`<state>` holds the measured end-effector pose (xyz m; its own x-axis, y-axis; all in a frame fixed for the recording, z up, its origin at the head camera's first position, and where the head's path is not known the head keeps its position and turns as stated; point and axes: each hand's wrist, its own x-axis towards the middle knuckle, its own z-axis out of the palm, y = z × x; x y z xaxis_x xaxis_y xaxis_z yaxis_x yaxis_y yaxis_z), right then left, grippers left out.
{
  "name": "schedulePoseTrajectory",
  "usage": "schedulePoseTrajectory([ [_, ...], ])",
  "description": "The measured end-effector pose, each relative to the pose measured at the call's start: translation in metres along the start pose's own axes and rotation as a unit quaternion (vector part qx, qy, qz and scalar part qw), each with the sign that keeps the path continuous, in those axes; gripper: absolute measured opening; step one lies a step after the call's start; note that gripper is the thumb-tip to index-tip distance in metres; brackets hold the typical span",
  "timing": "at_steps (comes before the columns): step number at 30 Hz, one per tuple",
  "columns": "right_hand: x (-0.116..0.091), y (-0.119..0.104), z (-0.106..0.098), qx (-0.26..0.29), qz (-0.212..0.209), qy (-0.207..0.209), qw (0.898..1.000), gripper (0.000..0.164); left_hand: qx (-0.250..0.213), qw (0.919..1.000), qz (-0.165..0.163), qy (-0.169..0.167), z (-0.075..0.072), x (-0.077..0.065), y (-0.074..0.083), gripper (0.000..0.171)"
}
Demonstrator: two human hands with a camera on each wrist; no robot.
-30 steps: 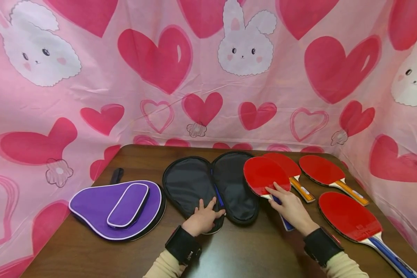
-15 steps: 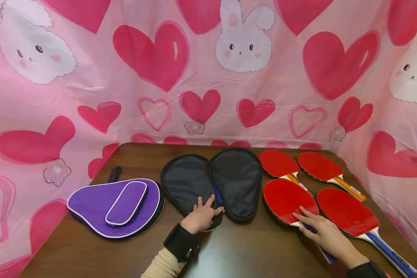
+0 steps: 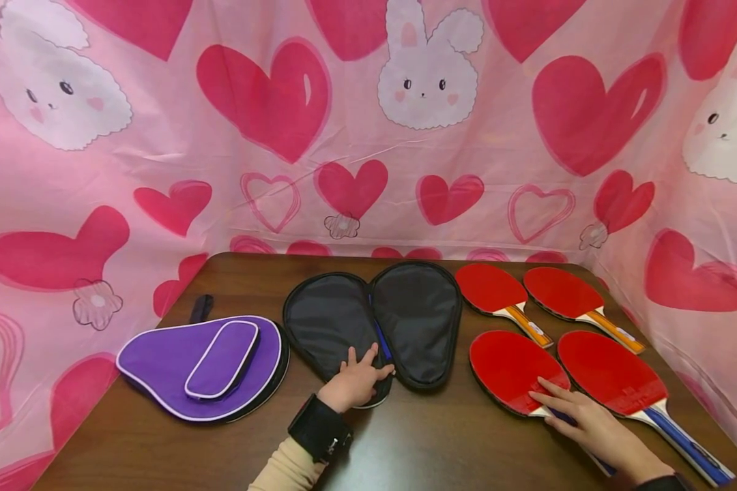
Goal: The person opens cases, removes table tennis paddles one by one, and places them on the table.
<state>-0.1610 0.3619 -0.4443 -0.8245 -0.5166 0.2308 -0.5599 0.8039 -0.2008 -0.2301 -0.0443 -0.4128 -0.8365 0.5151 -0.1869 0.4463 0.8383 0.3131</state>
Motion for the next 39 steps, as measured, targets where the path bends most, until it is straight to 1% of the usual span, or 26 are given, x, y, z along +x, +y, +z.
schedulePoseTrajectory([
  [2,-0.001,0.004,0.001,-0.013,-0.010,0.014,1.000,0.050,0.000,1.0000,-0.001,0.001,0.000,0.000,0.000,0.047],
  [8,-0.004,0.011,0.002,-0.013,-0.028,0.019,0.999,0.054,0.007,1.0000,0.002,0.004,0.001,-0.001,-0.001,0.047],
  [15,-0.004,0.013,0.001,-0.022,-0.035,0.031,0.999,0.056,0.021,0.9997,0.006,0.004,0.001,-0.001,-0.001,0.048],
  [17,-0.003,0.014,-0.001,-0.014,-0.033,0.018,0.999,0.051,0.024,0.9997,0.006,0.004,0.002,-0.002,-0.001,0.048],
  [20,0.006,0.011,-0.010,0.013,-0.007,-0.034,0.999,0.041,0.029,0.9995,0.007,0.003,0.002,-0.002,-0.001,0.049],
  [22,0.015,0.006,-0.018,0.014,0.021,-0.066,0.997,0.034,0.033,0.9994,0.008,0.004,0.002,-0.002,-0.002,0.049],
  [24,0.027,-0.003,-0.024,0.004,0.041,-0.069,0.997,0.029,0.035,0.9993,0.010,0.006,0.002,-0.002,-0.002,0.049],
  [27,0.048,-0.020,-0.030,-0.024,0.049,-0.023,0.998,0.024,0.031,0.9994,0.015,0.000,0.004,-0.002,-0.005,0.049],
  [29,0.065,-0.033,-0.032,-0.024,0.049,0.004,0.998,0.029,0.017,0.9996,0.015,-0.014,0.003,0.000,-0.007,0.050],
  [31,0.083,-0.045,-0.030,-0.021,0.039,0.019,0.999,0.036,-0.009,0.9993,0.016,-0.033,0.000,0.000,-0.010,0.051],
  [34,0.109,-0.062,-0.022,-0.017,0.021,0.015,1.000,0.046,-0.051,0.9973,0.019,-0.049,-0.005,-0.001,-0.014,0.053],
  [36,0.124,-0.070,-0.014,-0.019,0.008,0.008,1.000,0.049,-0.076,0.9957,0.020,-0.048,-0.006,-0.005,-0.019,0.054],
  [39,0.143,-0.074,-0.004,-0.021,0.007,-0.016,1.000,0.053,-0.093,0.9952,0.015,-0.026,-0.004,-0.014,-0.026,0.053],
])
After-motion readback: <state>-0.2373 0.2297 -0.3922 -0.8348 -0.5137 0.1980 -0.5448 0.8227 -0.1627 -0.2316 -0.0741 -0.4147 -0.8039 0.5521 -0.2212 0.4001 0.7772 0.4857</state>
